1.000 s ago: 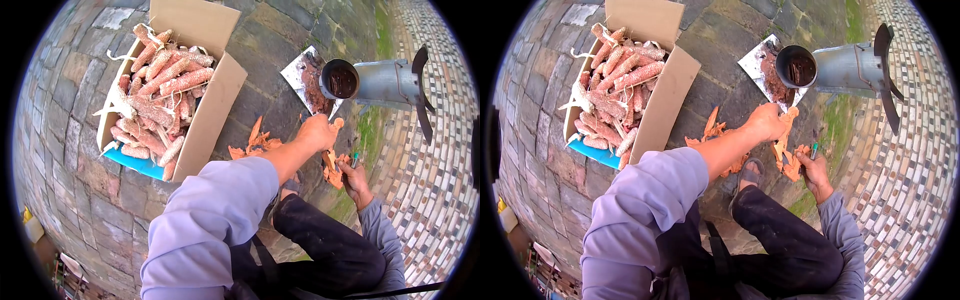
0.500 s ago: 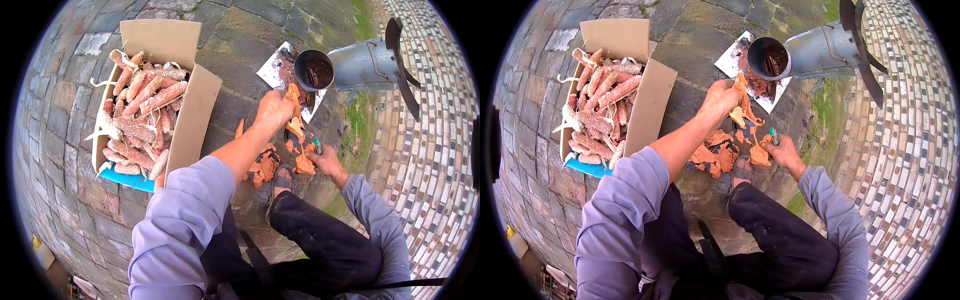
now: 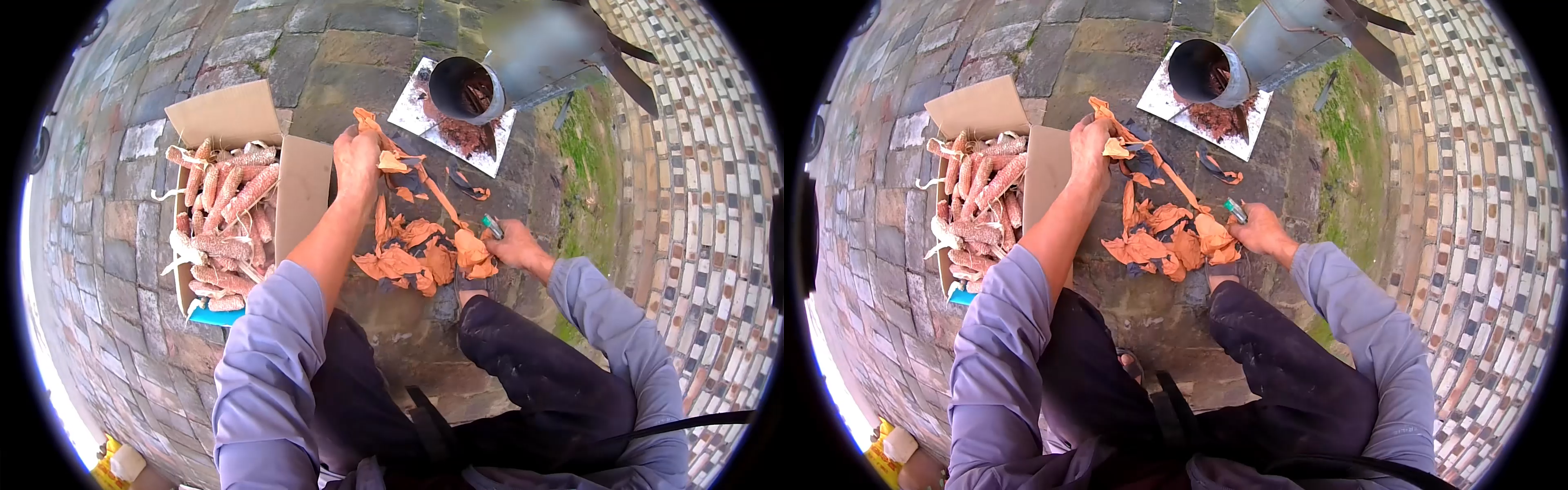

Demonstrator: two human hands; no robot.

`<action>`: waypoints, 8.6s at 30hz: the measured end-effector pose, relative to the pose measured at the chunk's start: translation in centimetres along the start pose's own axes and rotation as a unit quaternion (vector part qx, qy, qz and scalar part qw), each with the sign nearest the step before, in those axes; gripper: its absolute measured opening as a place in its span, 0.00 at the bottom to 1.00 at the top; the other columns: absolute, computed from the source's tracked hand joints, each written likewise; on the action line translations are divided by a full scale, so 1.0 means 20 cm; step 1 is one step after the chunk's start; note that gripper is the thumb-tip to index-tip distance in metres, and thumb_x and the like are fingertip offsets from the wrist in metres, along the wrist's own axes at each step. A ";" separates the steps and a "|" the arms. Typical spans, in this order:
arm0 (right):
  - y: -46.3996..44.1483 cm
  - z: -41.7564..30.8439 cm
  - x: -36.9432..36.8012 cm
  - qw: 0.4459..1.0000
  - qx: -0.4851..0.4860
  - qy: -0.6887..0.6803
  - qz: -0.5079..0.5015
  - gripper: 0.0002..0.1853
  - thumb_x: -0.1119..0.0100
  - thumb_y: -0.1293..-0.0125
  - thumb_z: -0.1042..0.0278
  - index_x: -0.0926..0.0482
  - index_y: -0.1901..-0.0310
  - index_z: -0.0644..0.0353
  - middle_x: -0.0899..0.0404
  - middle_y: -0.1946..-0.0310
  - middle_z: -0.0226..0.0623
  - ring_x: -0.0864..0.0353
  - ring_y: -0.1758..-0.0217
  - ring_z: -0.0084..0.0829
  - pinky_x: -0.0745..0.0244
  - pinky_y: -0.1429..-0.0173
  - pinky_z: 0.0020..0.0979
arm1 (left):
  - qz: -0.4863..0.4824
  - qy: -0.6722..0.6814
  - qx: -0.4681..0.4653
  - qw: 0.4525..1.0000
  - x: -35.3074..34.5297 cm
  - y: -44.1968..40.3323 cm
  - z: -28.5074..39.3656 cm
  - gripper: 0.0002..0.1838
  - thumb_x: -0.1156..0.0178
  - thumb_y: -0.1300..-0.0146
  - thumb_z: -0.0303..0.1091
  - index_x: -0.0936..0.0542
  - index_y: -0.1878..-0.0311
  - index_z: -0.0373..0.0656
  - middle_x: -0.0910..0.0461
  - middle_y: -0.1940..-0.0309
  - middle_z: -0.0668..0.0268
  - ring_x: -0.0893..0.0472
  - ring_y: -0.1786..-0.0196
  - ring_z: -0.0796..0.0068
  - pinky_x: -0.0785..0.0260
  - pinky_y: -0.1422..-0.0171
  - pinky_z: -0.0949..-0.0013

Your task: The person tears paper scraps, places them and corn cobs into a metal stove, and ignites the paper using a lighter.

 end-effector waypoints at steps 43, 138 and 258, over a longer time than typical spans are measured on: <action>0.08 -0.49 0.25 0.956 0.269 -0.073 0.091 0.28 0.35 0.36 0.42 0.21 0.58 0.65 0.23 0.74 0.40 0.19 0.68 0.34 0.26 0.63 0.39 | -0.042 -0.065 -0.053 0.996 -0.11 0.04 0.05 0.11 0.54 0.42 0.30 0.24 0.65 0.34 0.24 0.74 0.62 0.23 0.72 0.71 0.31 0.67 0.66; 0.04 -0.38 0.30 0.970 0.170 -0.137 0.110 0.26 0.43 0.40 0.49 0.17 0.61 0.71 0.19 0.76 0.51 0.19 0.71 0.42 0.26 0.60 0.42 | -0.168 -0.387 -0.509 0.750 -0.15 0.35 0.18 0.14 0.37 0.42 0.23 0.15 0.52 0.44 0.17 0.59 0.60 0.16 0.64 0.67 0.24 0.59 0.69; 0.10 -0.43 0.20 0.851 0.107 -0.508 -0.084 0.11 0.49 0.32 0.59 0.33 0.69 0.55 0.39 0.81 0.22 0.43 0.86 0.14 0.51 0.83 0.21 | -0.163 -0.353 -0.661 0.641 -0.24 0.45 0.22 0.20 0.36 0.53 0.14 0.14 0.56 0.47 0.18 0.53 0.62 0.22 0.58 0.62 0.28 0.56 0.64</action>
Point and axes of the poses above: each hand's wrist, its own y-axis away from the middle knuckle, its own x-axis out of the back of the hand, z = x × y, the point moved 2 cm from there along -y, towards the middle knuckle
